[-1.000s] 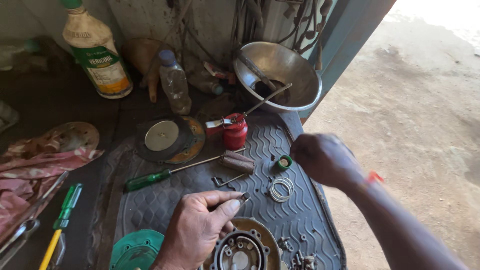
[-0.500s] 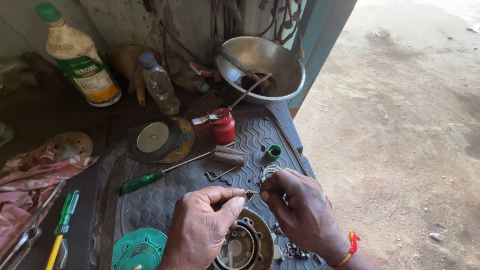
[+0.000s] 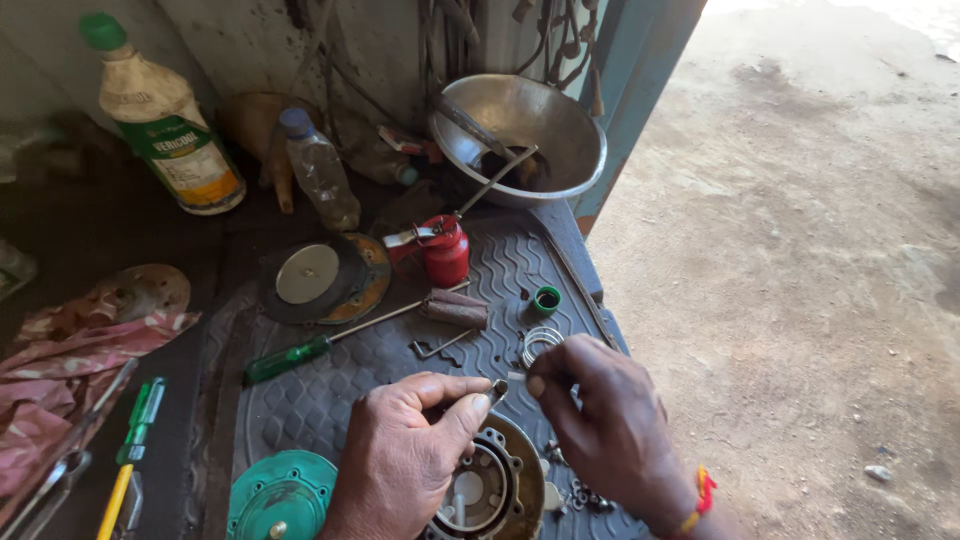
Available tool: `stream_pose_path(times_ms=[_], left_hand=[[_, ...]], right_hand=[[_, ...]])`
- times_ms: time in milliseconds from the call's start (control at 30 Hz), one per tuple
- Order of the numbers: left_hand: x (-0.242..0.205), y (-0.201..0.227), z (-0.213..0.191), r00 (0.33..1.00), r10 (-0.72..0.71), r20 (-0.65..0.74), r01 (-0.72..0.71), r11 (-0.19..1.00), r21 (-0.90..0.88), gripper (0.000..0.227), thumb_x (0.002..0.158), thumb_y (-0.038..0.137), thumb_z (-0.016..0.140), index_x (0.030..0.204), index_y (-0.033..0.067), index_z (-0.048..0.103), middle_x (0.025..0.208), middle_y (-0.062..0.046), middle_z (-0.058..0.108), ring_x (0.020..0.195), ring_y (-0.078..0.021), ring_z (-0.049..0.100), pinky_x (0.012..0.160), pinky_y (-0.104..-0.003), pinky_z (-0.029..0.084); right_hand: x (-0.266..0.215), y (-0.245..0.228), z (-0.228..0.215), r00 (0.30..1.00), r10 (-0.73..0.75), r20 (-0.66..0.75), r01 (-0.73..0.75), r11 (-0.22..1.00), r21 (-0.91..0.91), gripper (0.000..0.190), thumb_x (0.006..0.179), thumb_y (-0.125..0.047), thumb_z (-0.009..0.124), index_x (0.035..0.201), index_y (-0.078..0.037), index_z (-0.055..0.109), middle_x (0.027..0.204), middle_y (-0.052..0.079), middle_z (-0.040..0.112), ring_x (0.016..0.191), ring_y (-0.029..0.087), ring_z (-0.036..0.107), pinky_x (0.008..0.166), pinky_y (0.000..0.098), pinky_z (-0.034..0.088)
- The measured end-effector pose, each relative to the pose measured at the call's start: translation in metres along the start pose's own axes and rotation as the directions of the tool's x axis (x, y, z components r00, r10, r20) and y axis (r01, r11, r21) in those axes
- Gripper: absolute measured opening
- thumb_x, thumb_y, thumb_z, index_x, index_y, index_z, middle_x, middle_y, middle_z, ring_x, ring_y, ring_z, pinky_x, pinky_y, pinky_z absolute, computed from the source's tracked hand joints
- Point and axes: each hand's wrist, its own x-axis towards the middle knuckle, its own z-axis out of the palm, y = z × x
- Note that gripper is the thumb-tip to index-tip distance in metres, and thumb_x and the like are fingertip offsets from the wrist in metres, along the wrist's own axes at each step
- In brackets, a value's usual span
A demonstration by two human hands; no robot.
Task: The person assembles small mechanical components into a metal housing on a workbench. They insert a spring and a pin into the housing, then use a screwdriver to tighten a screw, securing the internal parts in place.
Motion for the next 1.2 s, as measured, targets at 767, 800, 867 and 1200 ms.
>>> stream_pose_path(times_ms=[767, 800, 867, 1200], left_hand=[[0.016, -0.016, -0.004, 0.991, -0.092, 0.094, 0.118, 0.934, -0.337, 0.031, 0.089, 0.015, 0.070, 0.113, -0.0015, 0.079, 0.071, -0.006, 0.073, 0.056, -0.0080, 0.064, 0.052, -0.023, 0.052], [0.013, -0.012, -0.004, 0.994, -0.073, 0.079, 0.093, 0.949, -0.301, 0.031, 0.089, 0.016, 0.071, 0.113, -0.0010, 0.080, 0.070, -0.006, 0.073, 0.057, -0.0079, 0.064, 0.053, -0.023, 0.052], [0.006, -0.003, -0.003, 0.997, -0.079, 0.013, 0.080, 0.987, -0.136, 0.031, 0.089, 0.021, 0.072, 0.114, 0.0044, 0.081, 0.069, -0.005, 0.074, 0.056, -0.0073, 0.065, 0.053, -0.023, 0.053], [0.004, -0.016, 0.011, 0.998, 0.061, -0.021, -0.064, 0.985, -0.162, 0.021, 0.084, 0.011, 0.077, 0.101, 0.0025, 0.085, 0.068, -0.002, 0.074, 0.056, -0.0061, 0.061, 0.051, -0.023, 0.051]], right_hand=[[-0.001, -0.020, 0.011, 0.959, 0.282, -0.023, -0.280, 0.958, 0.059, 0.019, 0.083, -0.017, 0.075, 0.078, -0.003, 0.063, 0.063, 0.009, 0.061, 0.051, 0.017, 0.055, 0.045, 0.0334, 0.044], [-0.002, -0.021, 0.011, 0.958, 0.287, -0.021, -0.286, 0.957, 0.053, 0.018, 0.082, -0.016, 0.075, 0.078, -0.003, 0.063, 0.063, 0.008, 0.061, 0.051, 0.016, 0.056, 0.045, 0.0331, 0.045], [-0.002, -0.020, 0.011, 0.954, 0.300, -0.022, -0.299, 0.954, 0.034, 0.017, 0.081, -0.016, 0.075, 0.080, -0.004, 0.064, 0.063, 0.008, 0.062, 0.050, 0.016, 0.056, 0.045, 0.0329, 0.045], [-0.022, 0.018, 0.040, 0.763, 0.605, 0.228, -0.549, 0.419, 0.723, 0.019, 0.092, -0.016, 0.068, 0.090, 0.002, 0.066, 0.070, 0.003, 0.065, 0.061, 0.009, 0.057, 0.056, 0.0257, 0.044]])
